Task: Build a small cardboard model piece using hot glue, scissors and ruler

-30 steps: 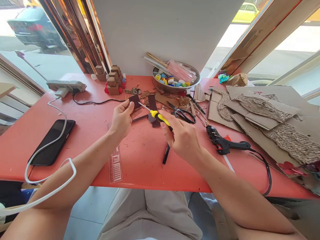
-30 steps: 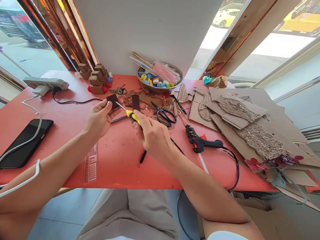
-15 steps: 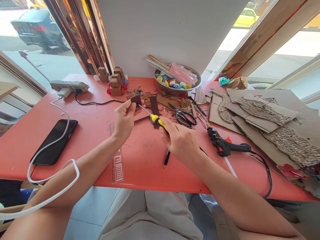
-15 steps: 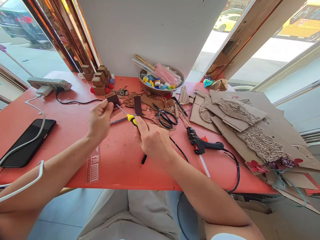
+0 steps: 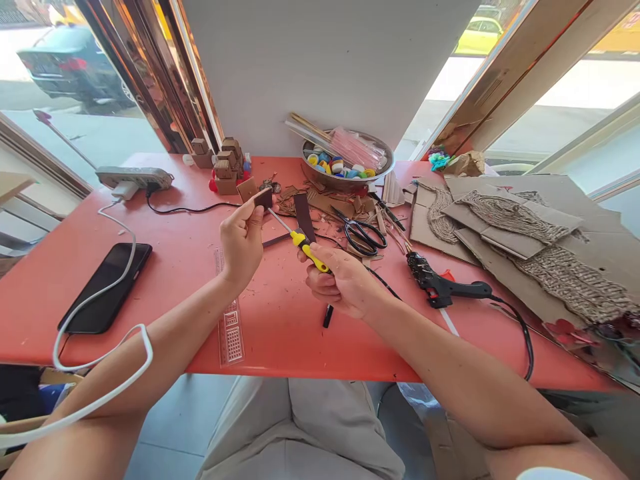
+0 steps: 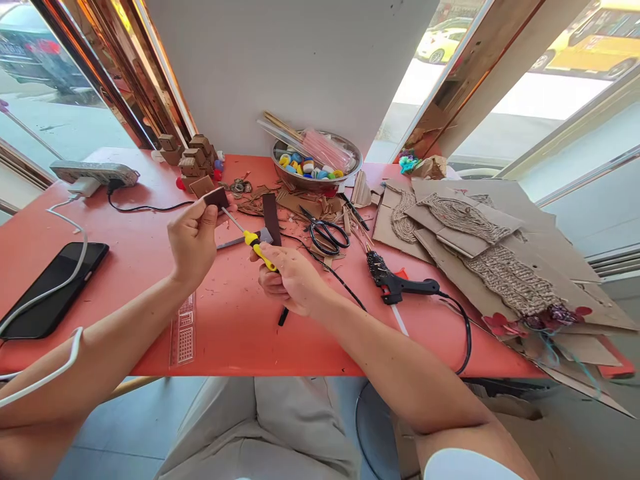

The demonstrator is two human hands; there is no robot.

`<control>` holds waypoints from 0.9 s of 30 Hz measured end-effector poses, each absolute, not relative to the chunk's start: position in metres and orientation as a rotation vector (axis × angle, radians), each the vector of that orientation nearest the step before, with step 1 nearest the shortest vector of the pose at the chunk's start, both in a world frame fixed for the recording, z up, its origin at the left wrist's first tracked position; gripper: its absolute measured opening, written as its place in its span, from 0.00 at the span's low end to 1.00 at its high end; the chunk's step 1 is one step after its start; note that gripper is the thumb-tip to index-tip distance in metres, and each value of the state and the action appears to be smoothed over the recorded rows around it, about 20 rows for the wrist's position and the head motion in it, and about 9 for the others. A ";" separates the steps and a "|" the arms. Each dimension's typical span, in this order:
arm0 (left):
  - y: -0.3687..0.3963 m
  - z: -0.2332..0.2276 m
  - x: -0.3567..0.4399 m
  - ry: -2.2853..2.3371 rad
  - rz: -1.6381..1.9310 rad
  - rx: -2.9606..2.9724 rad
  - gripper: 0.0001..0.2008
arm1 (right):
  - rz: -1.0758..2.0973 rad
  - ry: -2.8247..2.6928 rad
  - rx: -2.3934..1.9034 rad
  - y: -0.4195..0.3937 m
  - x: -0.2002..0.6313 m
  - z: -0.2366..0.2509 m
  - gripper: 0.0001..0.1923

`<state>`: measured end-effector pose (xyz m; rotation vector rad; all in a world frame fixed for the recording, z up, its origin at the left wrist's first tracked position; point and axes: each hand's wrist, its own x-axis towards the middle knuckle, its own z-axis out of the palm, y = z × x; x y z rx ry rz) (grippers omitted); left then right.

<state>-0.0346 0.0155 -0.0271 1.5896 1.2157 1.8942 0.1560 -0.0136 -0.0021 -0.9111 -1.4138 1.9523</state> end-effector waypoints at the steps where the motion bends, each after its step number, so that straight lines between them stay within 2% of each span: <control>1: 0.016 -0.027 -0.034 1.184 1.909 1.577 0.27 | 1.827 -1.513 -0.949 -0.014 0.157 -0.003 0.19; 5: 0.013 -0.027 -0.029 1.135 1.925 1.521 0.27 | 0.865 -2.005 -1.196 -0.018 0.160 -0.007 0.15; 7: 0.010 -0.025 -0.027 1.158 1.937 1.538 0.27 | 0.636 -2.081 -1.244 -0.021 0.160 -0.006 0.14; 9: 0.007 -0.023 -0.027 1.185 1.966 1.580 0.26 | 0.820 -2.037 -1.168 -0.022 0.159 -0.002 0.15; 13: 0.006 -0.020 -0.030 1.215 2.001 1.664 0.26 | 1.710 -1.693 -0.886 -0.022 0.155 0.006 0.19; 15: 0.006 -0.020 -0.031 1.208 1.991 1.672 0.26 | 1.893 -1.608 -0.835 -0.021 0.156 0.007 0.21; 17: 0.007 -0.021 -0.030 1.194 1.975 1.643 0.26 | 1.694 -1.717 -0.895 -0.020 0.157 0.006 0.21; 20: 0.005 -0.023 -0.024 1.148 1.920 1.613 0.25 | 0.999 -1.983 -1.096 -0.018 0.161 0.004 0.16; 22: 0.001 -0.025 -0.019 1.119 1.856 1.645 0.25 | 0.707 -2.082 -1.181 -0.017 0.163 0.003 0.12; 24: -0.005 -0.026 -0.014 1.108 1.790 1.704 0.25 | 0.663 -2.122 -1.174 -0.016 0.164 0.002 0.11; 27: -0.014 -0.027 -0.010 1.112 1.699 1.813 0.22 | 0.785 -2.069 -1.068 -0.015 0.162 -0.001 0.12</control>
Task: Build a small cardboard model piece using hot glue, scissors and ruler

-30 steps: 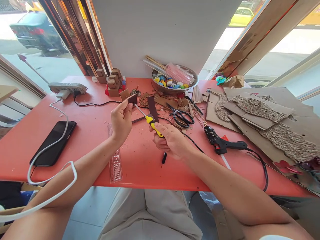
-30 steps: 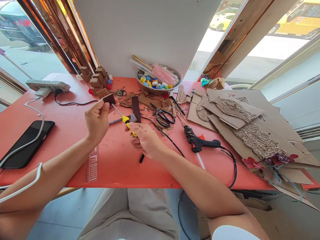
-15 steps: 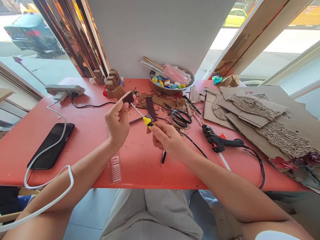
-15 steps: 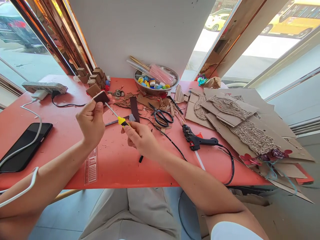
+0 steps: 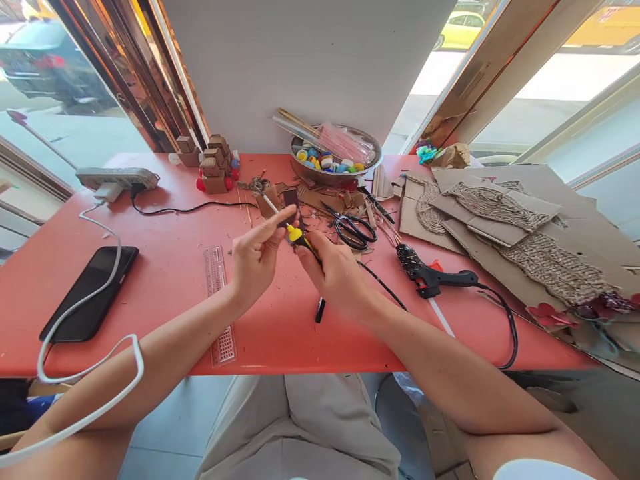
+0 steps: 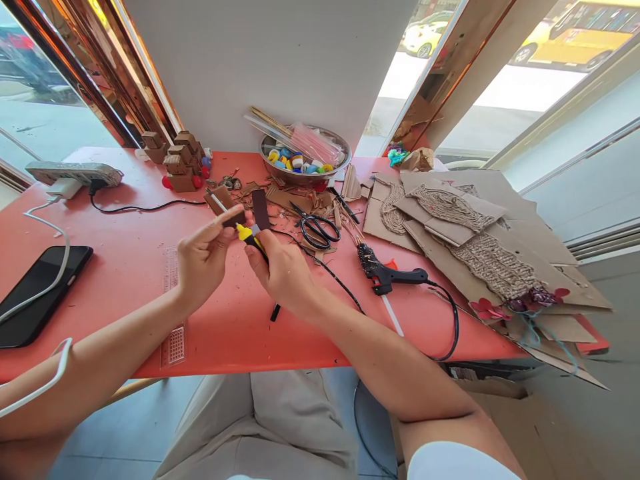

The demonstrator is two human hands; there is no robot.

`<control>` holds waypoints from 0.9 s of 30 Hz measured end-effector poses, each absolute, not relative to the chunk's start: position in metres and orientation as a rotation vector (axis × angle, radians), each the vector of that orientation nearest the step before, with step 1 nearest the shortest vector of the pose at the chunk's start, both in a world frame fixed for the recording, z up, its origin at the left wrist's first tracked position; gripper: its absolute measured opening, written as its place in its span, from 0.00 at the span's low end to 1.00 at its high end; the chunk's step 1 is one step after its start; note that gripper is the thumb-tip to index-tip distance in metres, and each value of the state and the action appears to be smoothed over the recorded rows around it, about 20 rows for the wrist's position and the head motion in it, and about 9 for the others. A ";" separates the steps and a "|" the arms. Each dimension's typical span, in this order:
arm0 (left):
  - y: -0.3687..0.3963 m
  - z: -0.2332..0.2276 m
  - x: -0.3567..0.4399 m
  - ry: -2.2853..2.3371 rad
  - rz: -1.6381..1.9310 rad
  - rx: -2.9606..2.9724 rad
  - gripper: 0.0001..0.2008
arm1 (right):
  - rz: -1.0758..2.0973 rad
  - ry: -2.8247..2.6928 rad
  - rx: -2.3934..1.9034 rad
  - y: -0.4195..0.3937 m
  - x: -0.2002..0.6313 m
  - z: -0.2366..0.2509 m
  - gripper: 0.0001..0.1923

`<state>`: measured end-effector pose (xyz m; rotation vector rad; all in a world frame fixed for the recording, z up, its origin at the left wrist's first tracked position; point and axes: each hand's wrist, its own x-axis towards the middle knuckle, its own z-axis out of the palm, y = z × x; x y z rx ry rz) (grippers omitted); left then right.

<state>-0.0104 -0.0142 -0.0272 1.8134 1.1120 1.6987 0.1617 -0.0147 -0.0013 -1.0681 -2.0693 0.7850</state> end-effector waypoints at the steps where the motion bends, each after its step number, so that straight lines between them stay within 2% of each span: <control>1: -0.016 -0.028 -0.010 1.110 1.677 1.843 0.21 | 0.859 -2.029 -1.033 -0.015 0.160 -0.003 0.14; 5: -0.016 -0.027 -0.013 1.103 1.667 1.868 0.17 | 1.408 -1.786 -0.892 -0.016 0.153 -0.005 0.22; 8: -0.014 -0.024 -0.015 1.078 1.668 1.838 0.19 | 1.950 -1.560 -0.750 -0.017 0.152 0.000 0.22; 10: -0.014 -0.021 -0.014 1.063 1.651 1.820 0.20 | 2.112 -1.479 -0.689 -0.017 0.153 0.004 0.22; 12: -0.014 -0.019 -0.014 1.074 1.632 1.806 0.21 | 2.079 -1.496 -0.678 -0.018 0.154 0.006 0.22; 17: -0.006 -0.018 -0.018 1.144 1.661 1.751 0.25 | 1.730 -1.689 -0.806 -0.025 0.150 0.001 0.24; 20: 0.000 -0.019 -0.024 1.185 1.748 1.726 0.23 | 1.476 -1.852 -0.959 -0.027 0.148 -0.002 0.21; 23: -0.001 -0.021 -0.023 1.161 1.677 1.801 0.22 | 1.238 -1.956 -1.069 -0.026 0.149 -0.002 0.16; 27: -0.011 -0.025 -0.015 1.142 1.588 1.862 0.20 | 1.083 -2.009 -1.108 -0.025 0.151 0.000 0.13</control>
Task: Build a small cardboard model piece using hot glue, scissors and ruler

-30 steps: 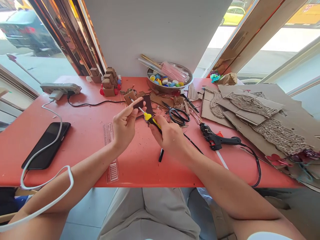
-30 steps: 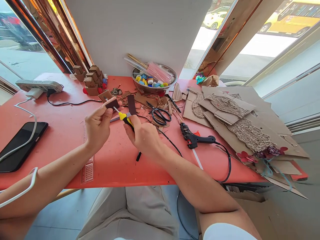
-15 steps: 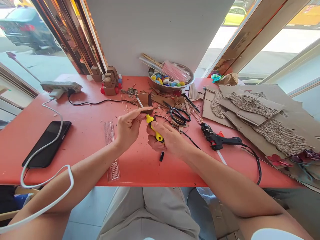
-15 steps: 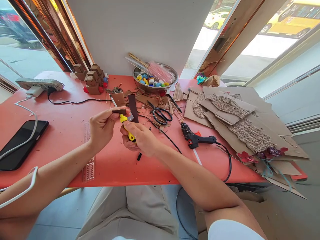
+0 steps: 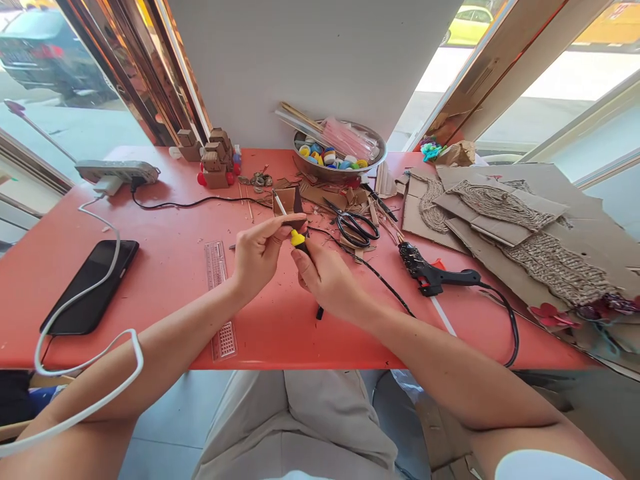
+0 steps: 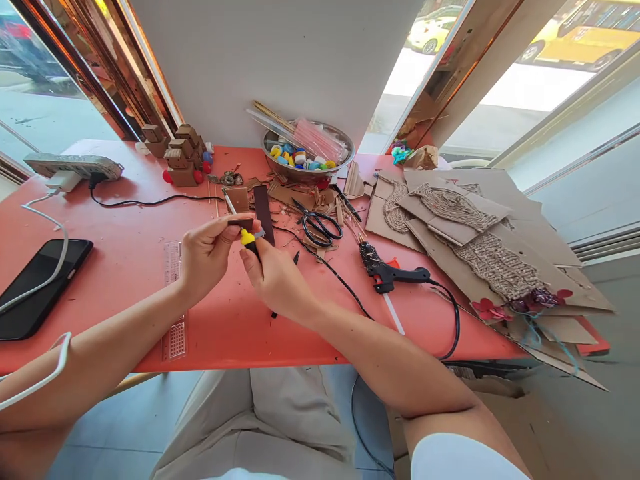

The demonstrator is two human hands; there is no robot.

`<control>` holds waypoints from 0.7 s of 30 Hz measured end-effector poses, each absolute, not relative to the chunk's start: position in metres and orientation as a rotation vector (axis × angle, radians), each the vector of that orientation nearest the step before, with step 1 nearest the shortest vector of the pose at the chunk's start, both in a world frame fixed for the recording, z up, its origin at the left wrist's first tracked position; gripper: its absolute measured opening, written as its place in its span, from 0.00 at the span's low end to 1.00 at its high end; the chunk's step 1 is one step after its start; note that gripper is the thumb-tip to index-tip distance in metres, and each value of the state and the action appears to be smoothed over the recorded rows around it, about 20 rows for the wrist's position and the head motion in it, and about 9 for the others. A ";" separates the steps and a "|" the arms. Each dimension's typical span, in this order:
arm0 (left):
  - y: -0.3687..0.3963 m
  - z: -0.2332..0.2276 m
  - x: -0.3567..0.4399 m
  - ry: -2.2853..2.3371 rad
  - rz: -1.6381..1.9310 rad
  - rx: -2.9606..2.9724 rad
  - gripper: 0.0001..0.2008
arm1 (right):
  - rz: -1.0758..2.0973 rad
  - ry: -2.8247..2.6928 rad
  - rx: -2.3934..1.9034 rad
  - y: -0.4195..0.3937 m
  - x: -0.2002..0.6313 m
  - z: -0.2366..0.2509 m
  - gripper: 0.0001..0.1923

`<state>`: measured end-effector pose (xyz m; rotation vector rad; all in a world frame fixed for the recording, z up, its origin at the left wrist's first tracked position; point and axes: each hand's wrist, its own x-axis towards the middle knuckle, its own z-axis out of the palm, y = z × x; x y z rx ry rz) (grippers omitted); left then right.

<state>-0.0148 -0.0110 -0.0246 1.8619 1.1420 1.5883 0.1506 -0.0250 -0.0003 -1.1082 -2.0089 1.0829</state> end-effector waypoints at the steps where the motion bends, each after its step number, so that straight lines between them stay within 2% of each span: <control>1: -0.013 -0.025 -0.013 1.150 1.596 1.859 0.20 | 1.093 -2.005 -1.096 -0.026 0.150 0.000 0.13; 8: -0.019 -0.023 -0.011 1.107 1.652 1.883 0.19 | 1.255 -1.966 -1.000 -0.036 0.141 -0.004 0.08; 12: -0.015 -0.020 -0.015 1.099 1.643 1.943 0.20 | 0.919 -2.162 -1.101 -0.027 0.149 -0.003 0.07; 16: -0.015 -0.013 -0.020 1.132 1.677 2.009 0.18 | 0.455 -2.327 -1.300 -0.019 0.158 0.008 0.13; 18: -0.019 -0.010 -0.021 1.148 1.706 2.035 0.17 | 0.383 -2.362 -1.359 -0.018 0.158 0.014 0.16; 21: -0.026 -0.006 -0.020 1.203 1.717 2.059 0.18 | 0.460 -2.361 -1.344 -0.022 0.156 0.018 0.16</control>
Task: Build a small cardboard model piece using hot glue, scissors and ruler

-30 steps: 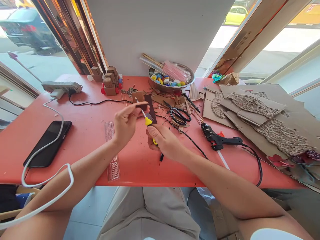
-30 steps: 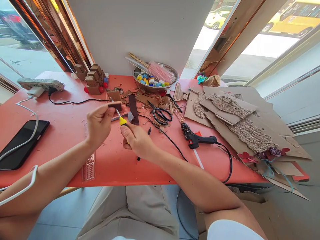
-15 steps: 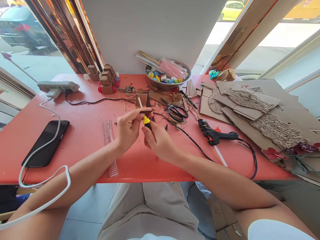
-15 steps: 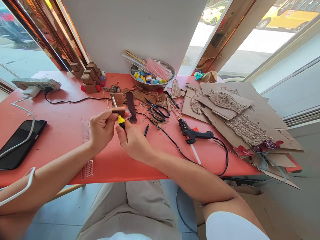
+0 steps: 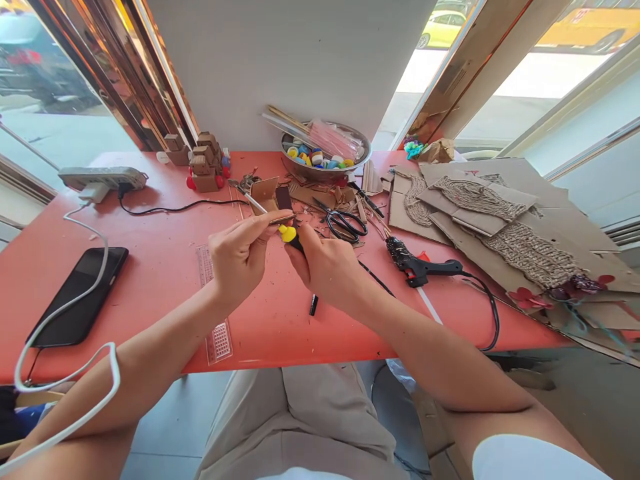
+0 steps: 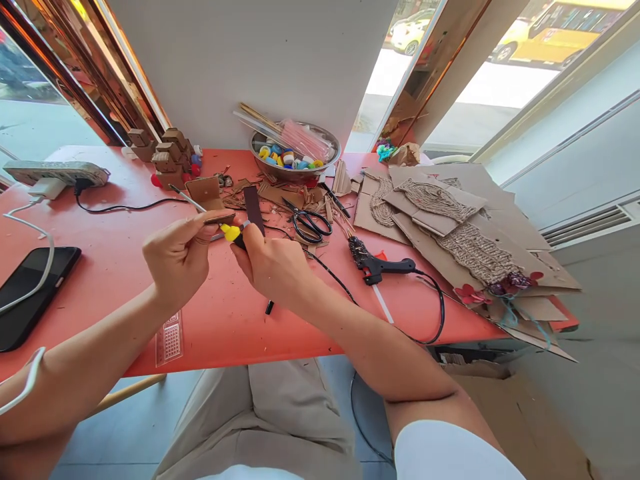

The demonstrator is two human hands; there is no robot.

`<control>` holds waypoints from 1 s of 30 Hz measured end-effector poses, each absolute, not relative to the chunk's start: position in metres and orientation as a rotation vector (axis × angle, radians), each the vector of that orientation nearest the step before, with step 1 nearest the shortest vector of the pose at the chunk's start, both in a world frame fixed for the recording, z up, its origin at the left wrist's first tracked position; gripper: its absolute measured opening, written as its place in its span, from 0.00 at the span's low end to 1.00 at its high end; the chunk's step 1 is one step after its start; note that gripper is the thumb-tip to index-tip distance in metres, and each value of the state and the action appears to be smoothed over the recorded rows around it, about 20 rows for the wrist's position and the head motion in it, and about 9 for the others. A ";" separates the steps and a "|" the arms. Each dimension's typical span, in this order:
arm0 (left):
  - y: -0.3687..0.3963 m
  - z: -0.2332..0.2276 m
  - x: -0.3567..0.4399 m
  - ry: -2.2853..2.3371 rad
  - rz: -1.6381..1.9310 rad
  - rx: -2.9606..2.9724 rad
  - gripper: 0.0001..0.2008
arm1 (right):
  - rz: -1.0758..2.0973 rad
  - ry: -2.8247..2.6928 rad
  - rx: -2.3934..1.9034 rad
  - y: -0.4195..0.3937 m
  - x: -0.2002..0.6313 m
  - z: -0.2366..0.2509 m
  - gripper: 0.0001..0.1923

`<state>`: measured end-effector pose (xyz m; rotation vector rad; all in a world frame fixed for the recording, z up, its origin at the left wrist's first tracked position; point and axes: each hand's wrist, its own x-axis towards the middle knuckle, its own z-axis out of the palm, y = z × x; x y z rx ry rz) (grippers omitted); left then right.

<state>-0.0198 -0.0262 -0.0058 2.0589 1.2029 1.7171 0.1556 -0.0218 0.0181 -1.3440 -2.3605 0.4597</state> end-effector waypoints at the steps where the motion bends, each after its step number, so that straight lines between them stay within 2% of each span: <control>1: -0.028 -0.005 -0.019 1.215 1.724 2.062 0.18 | 0.533 -2.342 -1.303 -0.024 0.154 0.018 0.15; 5: -0.029 -0.007 -0.018 1.197 1.770 2.119 0.19 | 1.008 -2.166 -1.031 -0.035 0.150 0.017 0.08; 7: -0.026 -0.009 -0.020 1.155 1.790 2.185 0.19 | 1.223 -2.077 -0.918 -0.040 0.150 0.018 0.10; 9: -0.023 -0.011 -0.024 1.111 1.797 2.253 0.19 | 1.302 -2.054 -0.871 -0.041 0.152 0.021 0.11; 11: -0.019 -0.011 -0.027 1.101 1.779 2.282 0.19 | 1.172 -2.119 -0.902 -0.038 0.156 0.023 0.12; 16: -0.019 -0.009 -0.026 1.178 1.704 2.254 0.18 | 0.483 -2.339 -1.193 -0.021 0.165 0.018 0.13; 19: -0.023 -0.008 -0.022 1.232 1.776 2.263 0.18 | 0.447 -2.375 -1.237 -0.019 0.163 0.016 0.14; 21: -0.026 -0.009 -0.022 1.254 1.843 2.286 0.19 | 0.665 -2.337 -1.134 -0.025 0.159 0.017 0.11; 23: -0.026 -0.012 -0.024 1.262 1.881 2.327 0.21 | 1.016 -2.237 -0.985 -0.031 0.156 0.020 0.10; 27: -0.020 -0.017 -0.028 1.212 1.890 2.404 0.25 | 1.678 -1.970 -0.715 -0.038 0.157 0.025 0.17; 30: -0.017 -0.017 -0.028 1.120 1.925 2.388 0.23 | 1.917 -1.857 -0.546 -0.035 0.161 0.026 0.21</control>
